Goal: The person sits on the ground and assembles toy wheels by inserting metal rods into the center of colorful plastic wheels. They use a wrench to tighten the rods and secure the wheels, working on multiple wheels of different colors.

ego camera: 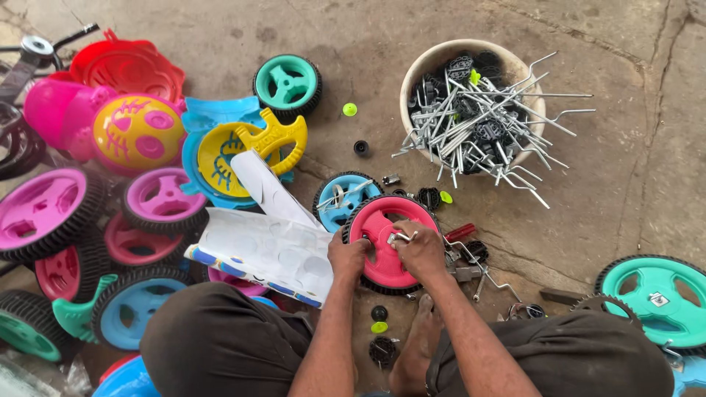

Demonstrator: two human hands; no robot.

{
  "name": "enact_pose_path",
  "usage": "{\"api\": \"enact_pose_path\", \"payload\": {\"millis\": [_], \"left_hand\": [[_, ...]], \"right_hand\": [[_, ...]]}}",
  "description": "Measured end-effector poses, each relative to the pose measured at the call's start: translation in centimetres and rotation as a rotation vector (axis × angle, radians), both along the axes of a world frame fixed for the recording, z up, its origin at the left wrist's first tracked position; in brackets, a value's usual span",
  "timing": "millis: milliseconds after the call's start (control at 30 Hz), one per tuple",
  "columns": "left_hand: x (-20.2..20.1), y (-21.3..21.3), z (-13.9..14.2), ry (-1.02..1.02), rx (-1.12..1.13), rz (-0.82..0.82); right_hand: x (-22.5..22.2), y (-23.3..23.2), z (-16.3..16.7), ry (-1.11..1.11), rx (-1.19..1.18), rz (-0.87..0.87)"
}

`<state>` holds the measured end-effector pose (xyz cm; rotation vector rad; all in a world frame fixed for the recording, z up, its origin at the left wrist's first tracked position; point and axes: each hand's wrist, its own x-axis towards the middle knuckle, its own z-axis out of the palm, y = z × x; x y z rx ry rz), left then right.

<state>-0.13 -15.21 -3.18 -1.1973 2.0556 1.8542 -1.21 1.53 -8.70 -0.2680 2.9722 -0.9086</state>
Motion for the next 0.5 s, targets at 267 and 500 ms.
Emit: {"api": "enact_pose_path", "payload": {"millis": [267, 500], "left_hand": [[-0.4, 1.4, 0.3, -0.088, -0.092, -0.045], [0.2, 1.3, 0.8, -0.161, -0.068, -0.039]], "right_hand": [[0.6, 0.4, -0.9, 0.012, -0.291, -0.22], [1.7, 1.2, -0.4, -0.109, -0.313, -0.267]]}}
